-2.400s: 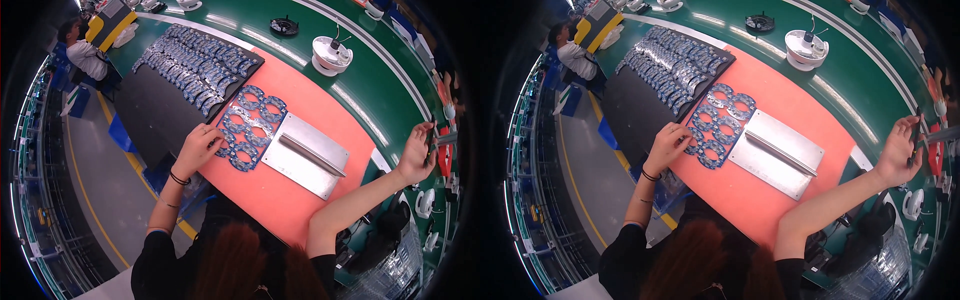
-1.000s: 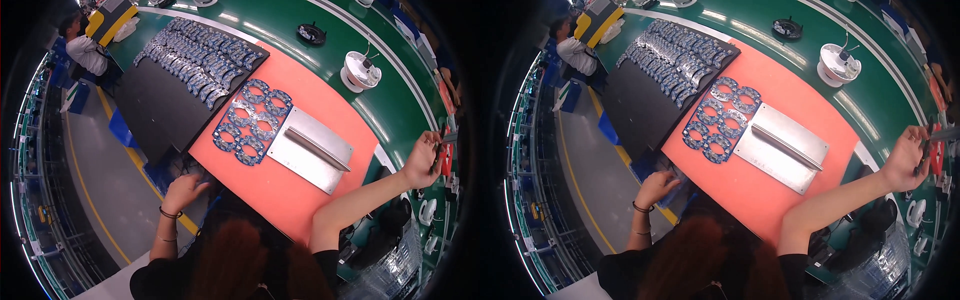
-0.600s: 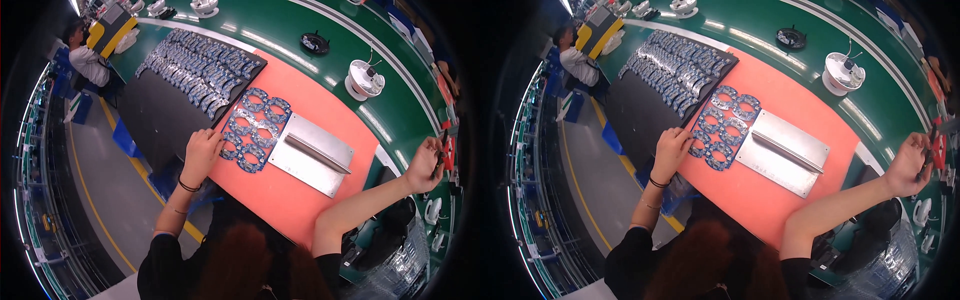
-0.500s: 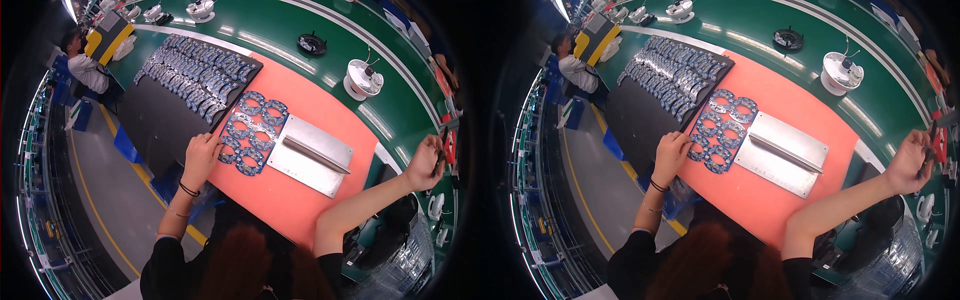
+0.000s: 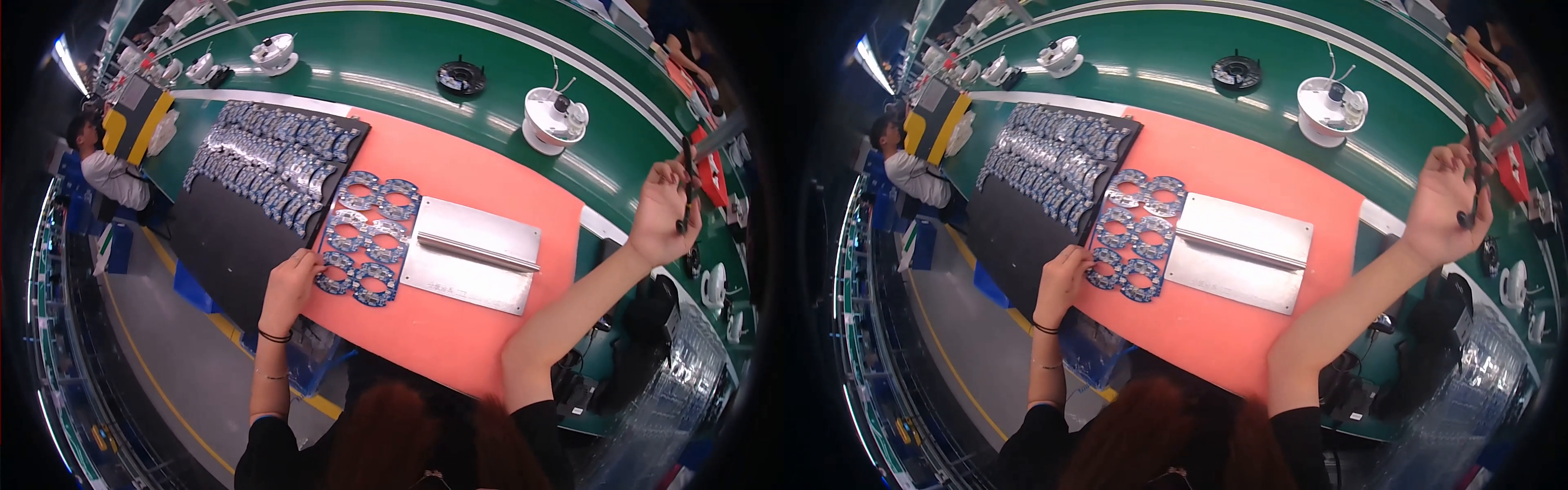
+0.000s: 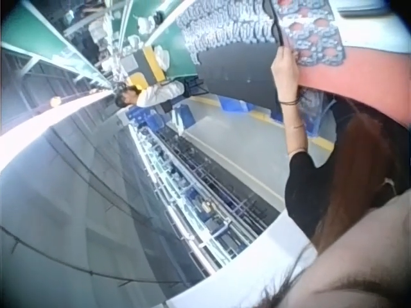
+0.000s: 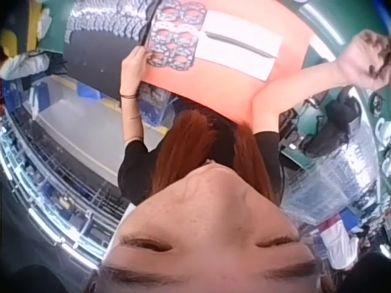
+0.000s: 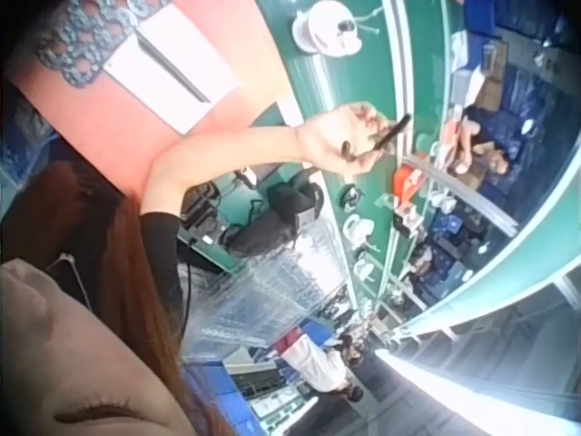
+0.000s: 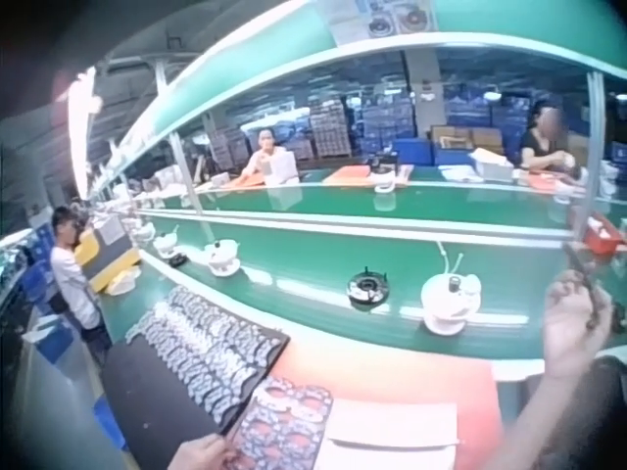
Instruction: Assembling components of light bulbs and trimming wires on a production line.
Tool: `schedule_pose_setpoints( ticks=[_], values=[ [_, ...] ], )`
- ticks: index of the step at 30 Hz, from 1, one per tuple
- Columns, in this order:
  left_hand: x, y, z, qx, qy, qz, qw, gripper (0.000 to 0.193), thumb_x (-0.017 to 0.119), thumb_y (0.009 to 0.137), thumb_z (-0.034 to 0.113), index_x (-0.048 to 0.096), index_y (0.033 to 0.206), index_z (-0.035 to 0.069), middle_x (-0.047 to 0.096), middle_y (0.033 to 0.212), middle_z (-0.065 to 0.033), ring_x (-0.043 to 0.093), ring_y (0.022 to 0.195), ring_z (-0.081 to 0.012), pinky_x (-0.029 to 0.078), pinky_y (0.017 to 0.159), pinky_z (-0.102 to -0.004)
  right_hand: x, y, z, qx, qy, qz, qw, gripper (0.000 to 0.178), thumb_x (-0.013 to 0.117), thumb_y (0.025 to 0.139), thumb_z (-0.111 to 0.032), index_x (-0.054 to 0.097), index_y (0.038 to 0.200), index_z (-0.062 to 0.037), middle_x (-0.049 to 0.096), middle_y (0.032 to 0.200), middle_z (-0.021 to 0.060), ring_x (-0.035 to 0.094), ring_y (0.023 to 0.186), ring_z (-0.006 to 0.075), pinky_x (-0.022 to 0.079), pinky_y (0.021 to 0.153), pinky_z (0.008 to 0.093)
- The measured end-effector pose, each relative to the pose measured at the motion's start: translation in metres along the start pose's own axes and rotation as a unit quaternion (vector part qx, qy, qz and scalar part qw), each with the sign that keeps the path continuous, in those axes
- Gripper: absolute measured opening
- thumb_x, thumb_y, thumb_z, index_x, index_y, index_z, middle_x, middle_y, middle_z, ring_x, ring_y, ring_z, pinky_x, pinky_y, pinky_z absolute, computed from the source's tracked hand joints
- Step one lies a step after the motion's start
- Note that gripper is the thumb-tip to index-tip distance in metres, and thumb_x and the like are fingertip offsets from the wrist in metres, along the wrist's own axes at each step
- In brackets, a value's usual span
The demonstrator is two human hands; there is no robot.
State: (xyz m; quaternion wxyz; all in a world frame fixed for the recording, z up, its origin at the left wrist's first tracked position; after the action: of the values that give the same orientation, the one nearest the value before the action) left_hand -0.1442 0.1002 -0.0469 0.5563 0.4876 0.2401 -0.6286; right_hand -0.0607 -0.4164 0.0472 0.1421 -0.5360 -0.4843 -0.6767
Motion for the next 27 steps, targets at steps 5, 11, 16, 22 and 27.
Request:
schedule_pose_setpoints(
  ticks=[5, 11, 16, 22, 27],
  values=[
    [0.001, -0.003, -0.007, 0.009, -0.001, 0.010, 1.000, 0.010, 0.066, 0.085, 0.002, 0.057, 0.088, 0.002, 0.061, 0.086, -0.0129, 0.063, 0.076, -0.0344, 0.050, 0.065, -0.0410, -0.002, 0.007, 0.001, 0.026, 0.004, 0.018, 1.000, 0.041, 0.058, 0.074, -0.001, 0.043, 0.112, 0.0053, 0.038, 0.144, 0.0272, 0.046, 0.095, 0.0252, 0.036, 0.085, 0.0400],
    [-0.004, 0.004, -0.012, -0.004, -0.044, -0.021, 0.999, 0.014, 0.068, 0.084, 0.005, 0.056, 0.091, 0.001, 0.065, 0.089, -0.0132, 0.066, 0.080, -0.0326, 0.052, 0.068, -0.0376, -0.014, 0.014, -0.012, 0.034, 0.016, -0.014, 0.999, 0.047, 0.058, 0.074, -0.004, 0.041, 0.116, 0.0065, 0.036, 0.145, 0.0288, 0.046, 0.097, 0.0263, 0.036, 0.082, 0.0398],
    [-0.011, -0.004, -0.002, 0.037, 0.041, -0.007, 0.998, 0.008, 0.068, 0.083, 0.001, 0.064, 0.090, 0.001, 0.066, 0.089, -0.0105, 0.065, 0.080, -0.0277, 0.052, 0.072, -0.0363, -0.013, 0.016, -0.003, 0.042, -0.006, -0.018, 0.999, 0.053, 0.059, 0.073, -0.003, 0.040, 0.121, 0.0077, 0.036, 0.145, 0.0272, 0.046, 0.097, 0.0259, 0.036, 0.082, 0.0392],
    [0.004, -0.015, -0.002, 0.068, -0.037, -0.026, 0.997, 0.009, 0.071, 0.079, 0.004, 0.071, 0.088, 0.005, 0.067, 0.088, -0.0050, 0.063, 0.082, -0.0239, 0.052, 0.074, -0.0347, -0.015, 0.018, -0.004, 0.040, -0.013, -0.008, 0.999, 0.067, 0.061, 0.070, -0.003, 0.035, 0.130, 0.0102, 0.036, 0.144, 0.0265, 0.045, 0.096, 0.0251, 0.036, 0.081, 0.0381],
    [0.008, -0.014, -0.007, 0.076, -0.066, -0.028, 0.994, 0.009, 0.069, 0.082, 0.001, 0.070, 0.091, 0.001, 0.068, 0.089, -0.0089, 0.064, 0.081, -0.0248, 0.052, 0.072, -0.0346, -0.012, 0.017, 0.000, 0.059, -0.012, -0.010, 0.998, 0.074, 0.061, 0.069, -0.003, 0.032, 0.135, 0.0123, 0.037, 0.142, 0.0261, 0.045, 0.094, 0.0243, 0.036, 0.081, 0.0376]
  ],
)
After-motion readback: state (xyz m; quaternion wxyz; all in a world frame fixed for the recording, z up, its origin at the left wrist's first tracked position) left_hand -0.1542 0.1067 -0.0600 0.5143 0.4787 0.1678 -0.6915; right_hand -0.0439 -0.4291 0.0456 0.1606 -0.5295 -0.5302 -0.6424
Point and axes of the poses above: each hand's wrist, its own y-axis towards the middle knuckle, its own x-axis out of the palm, z = x × y, the point moved 5 cm from there along y, towards the middle knuckle
